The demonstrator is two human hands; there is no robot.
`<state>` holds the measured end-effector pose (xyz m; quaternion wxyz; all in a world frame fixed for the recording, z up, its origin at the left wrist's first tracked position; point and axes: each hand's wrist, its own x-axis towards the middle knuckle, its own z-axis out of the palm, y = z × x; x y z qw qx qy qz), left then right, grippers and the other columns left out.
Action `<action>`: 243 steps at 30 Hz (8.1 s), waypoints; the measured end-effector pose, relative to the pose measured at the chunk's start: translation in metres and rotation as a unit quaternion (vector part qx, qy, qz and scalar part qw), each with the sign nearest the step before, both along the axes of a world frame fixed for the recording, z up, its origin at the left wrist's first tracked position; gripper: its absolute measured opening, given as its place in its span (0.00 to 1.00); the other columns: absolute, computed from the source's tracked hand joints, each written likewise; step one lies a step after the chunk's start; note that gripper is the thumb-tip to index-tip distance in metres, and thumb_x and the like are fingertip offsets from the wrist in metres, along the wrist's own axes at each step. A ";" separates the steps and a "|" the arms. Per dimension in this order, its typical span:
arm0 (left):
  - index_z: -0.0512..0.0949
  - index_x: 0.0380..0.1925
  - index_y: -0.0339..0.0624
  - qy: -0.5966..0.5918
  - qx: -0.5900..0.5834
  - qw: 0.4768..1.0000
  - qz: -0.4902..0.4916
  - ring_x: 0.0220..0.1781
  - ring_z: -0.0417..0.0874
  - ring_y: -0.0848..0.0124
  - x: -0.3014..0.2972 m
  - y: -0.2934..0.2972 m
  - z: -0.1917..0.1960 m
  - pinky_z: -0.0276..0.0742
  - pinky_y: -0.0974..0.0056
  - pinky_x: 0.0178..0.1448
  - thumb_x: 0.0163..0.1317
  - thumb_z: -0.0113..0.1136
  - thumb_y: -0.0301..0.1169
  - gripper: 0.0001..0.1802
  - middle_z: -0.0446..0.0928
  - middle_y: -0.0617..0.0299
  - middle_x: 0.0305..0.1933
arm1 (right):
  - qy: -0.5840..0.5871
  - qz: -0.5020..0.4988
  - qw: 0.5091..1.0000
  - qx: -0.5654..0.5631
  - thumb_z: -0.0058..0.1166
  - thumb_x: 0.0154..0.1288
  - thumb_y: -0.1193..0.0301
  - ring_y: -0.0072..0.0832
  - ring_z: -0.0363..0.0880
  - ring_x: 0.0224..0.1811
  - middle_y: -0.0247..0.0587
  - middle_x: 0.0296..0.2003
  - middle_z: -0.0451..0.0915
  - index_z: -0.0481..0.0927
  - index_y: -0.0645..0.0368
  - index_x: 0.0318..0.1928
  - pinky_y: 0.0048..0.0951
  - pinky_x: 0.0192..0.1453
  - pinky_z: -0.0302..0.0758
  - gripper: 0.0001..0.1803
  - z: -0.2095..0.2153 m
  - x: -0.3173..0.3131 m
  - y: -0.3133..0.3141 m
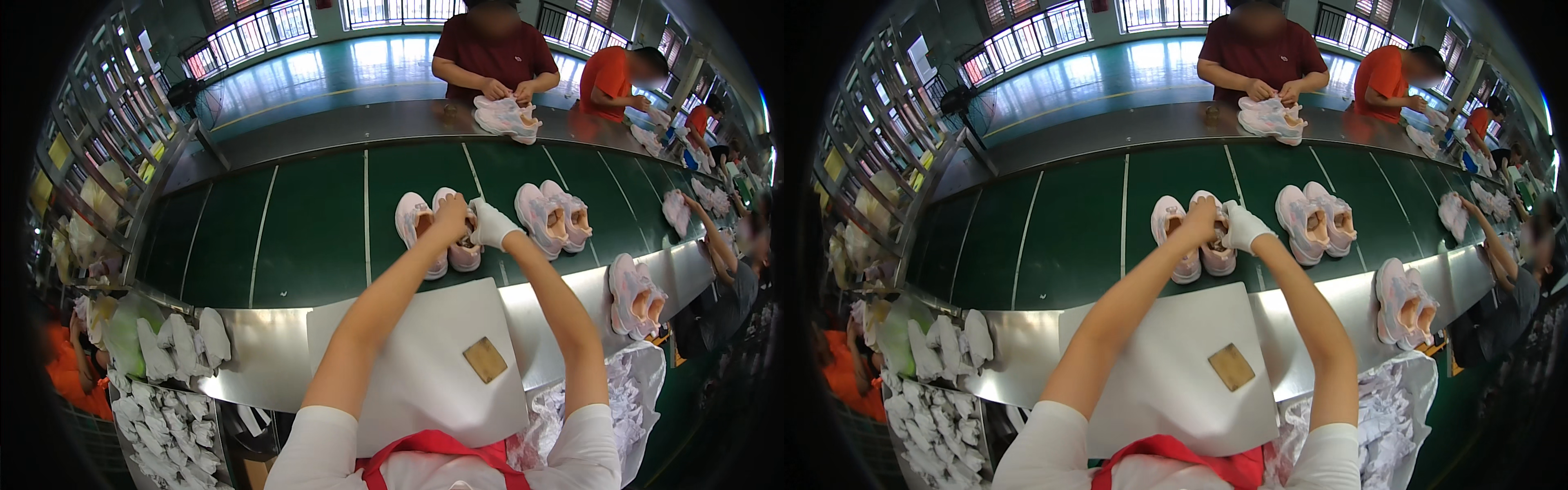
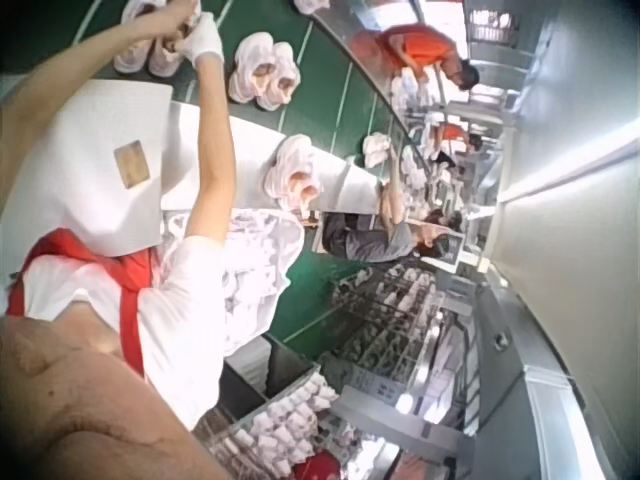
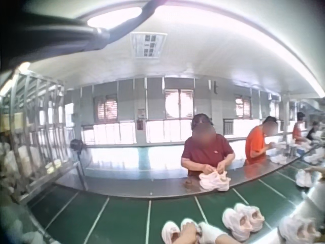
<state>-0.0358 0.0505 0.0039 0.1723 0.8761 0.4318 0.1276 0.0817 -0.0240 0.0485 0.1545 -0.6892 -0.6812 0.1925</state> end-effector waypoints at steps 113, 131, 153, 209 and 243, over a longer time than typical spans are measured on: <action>0.66 0.20 0.33 -0.123 -0.274 0.950 -0.080 0.26 0.56 0.80 -0.148 -0.217 0.069 0.56 0.70 0.30 0.65 0.54 0.34 0.18 0.58 0.69 0.19 | -0.064 -0.784 0.618 -0.020 0.59 0.52 0.45 0.49 0.80 0.42 0.56 0.36 0.81 0.72 0.64 0.47 0.43 0.47 0.74 0.35 -0.107 0.107 -0.520; 0.65 0.22 0.32 -0.139 -0.265 0.951 -0.075 0.27 0.56 0.79 -0.154 -0.223 0.069 0.55 0.69 0.29 0.65 0.53 0.35 0.18 0.58 0.67 0.20 | -0.097 -0.544 0.831 -0.067 0.51 0.47 0.75 0.45 0.79 0.38 0.44 0.34 0.80 0.73 0.56 0.31 0.38 0.43 0.74 0.07 -0.010 0.119 -0.538; 0.74 0.22 0.37 -0.124 0.233 0.929 -0.261 0.54 0.74 0.48 -0.155 -0.285 0.199 0.71 0.49 0.54 0.47 0.67 0.32 0.12 0.69 0.43 0.59 | 0.333 0.018 0.923 0.191 0.50 0.63 0.66 0.41 0.78 0.27 0.49 0.25 0.77 0.69 0.57 0.44 0.37 0.32 0.74 0.12 0.102 -0.113 -0.272; 0.81 0.42 0.48 -0.175 -0.021 0.907 -0.383 0.26 0.76 0.64 -0.193 -0.260 0.181 0.68 0.62 0.31 0.52 0.64 0.29 0.15 0.78 0.61 0.25 | 0.147 -0.487 0.830 0.231 0.53 0.63 0.68 0.17 0.69 0.28 0.30 0.28 0.78 0.81 0.67 0.43 0.19 0.34 0.68 0.14 0.120 0.198 -0.442; 0.72 0.47 0.35 -0.569 -0.122 0.811 -0.066 0.29 0.67 0.78 -0.217 -0.268 0.179 0.63 0.75 0.30 0.50 0.63 0.28 0.22 0.68 0.64 0.28 | 0.192 0.043 0.938 0.286 0.64 0.33 0.33 0.54 0.58 0.66 0.57 0.63 0.61 0.60 0.66 0.65 0.49 0.70 0.50 0.64 0.091 -0.181 -0.250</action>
